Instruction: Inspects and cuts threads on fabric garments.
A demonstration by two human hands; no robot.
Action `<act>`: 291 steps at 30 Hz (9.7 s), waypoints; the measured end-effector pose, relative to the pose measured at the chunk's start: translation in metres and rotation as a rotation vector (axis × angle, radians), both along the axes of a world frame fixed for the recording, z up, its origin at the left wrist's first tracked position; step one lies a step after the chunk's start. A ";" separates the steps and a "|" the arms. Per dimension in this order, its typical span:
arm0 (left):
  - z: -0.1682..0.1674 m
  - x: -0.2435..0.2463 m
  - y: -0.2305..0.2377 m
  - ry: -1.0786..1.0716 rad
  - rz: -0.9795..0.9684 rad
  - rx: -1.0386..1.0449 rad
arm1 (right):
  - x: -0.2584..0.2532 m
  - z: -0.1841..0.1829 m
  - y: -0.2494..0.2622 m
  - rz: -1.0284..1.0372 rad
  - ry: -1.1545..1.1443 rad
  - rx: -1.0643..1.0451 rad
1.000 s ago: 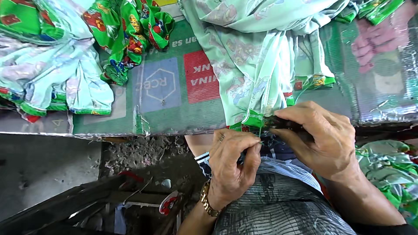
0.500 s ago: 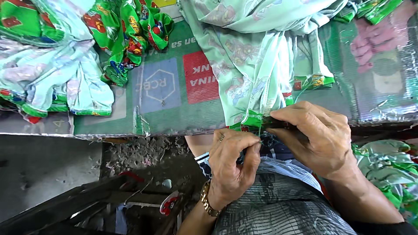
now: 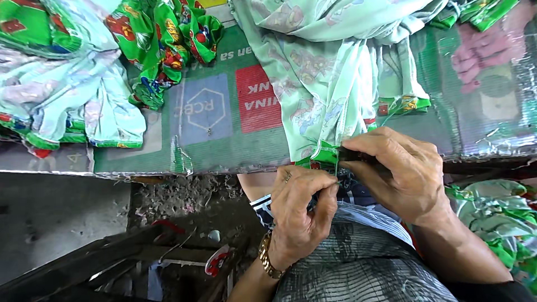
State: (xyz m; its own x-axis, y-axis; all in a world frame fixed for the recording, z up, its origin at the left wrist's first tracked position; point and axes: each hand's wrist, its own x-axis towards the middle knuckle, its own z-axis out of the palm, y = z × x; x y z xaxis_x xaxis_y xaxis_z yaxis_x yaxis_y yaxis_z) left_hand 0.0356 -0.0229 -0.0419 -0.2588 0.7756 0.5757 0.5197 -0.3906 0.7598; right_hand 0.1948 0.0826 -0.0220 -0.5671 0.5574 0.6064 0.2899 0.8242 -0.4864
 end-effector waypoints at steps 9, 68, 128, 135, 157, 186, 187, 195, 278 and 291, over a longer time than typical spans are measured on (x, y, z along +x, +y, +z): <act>0.000 0.000 0.000 0.001 0.000 -0.006 | -0.001 -0.004 0.001 0.025 0.054 0.000; 0.057 0.014 0.066 -0.245 -0.304 -0.321 | 0.037 0.017 0.031 0.182 0.366 -0.489; 0.031 -0.001 0.056 0.342 -0.324 -0.051 | 0.052 0.019 0.000 0.049 -0.023 -0.281; 0.047 -0.003 0.065 0.229 -0.326 -0.136 | 0.052 0.023 0.008 -0.039 -0.136 -0.210; 0.043 -0.002 0.072 0.195 -0.367 -0.104 | 0.047 0.017 0.023 0.231 0.087 -0.472; 0.033 -0.006 0.074 -0.637 -0.390 -0.171 | 0.035 0.020 0.040 0.255 0.278 -0.702; 0.031 -0.005 0.074 -0.643 -0.369 -0.168 | 0.033 0.019 0.040 0.275 0.316 -0.746; 0.024 -0.007 0.073 -0.685 -0.288 -0.151 | 0.025 0.012 0.040 0.279 0.370 -0.814; 0.031 0.009 0.065 0.209 0.014 0.082 | 0.002 0.002 0.035 0.586 0.719 -1.192; 0.033 0.003 0.055 0.245 -0.054 0.032 | 0.001 -0.003 0.025 0.411 0.691 -0.997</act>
State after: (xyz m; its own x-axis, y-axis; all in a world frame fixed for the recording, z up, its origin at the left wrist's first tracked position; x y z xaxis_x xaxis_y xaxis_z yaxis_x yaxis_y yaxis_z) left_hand 0.0383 0.0318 -0.0093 -0.0673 0.7651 0.6404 0.6645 -0.4445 0.6008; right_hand 0.1958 0.1078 -0.0254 -0.5407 0.7984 0.2650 -0.4568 -0.0141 -0.8894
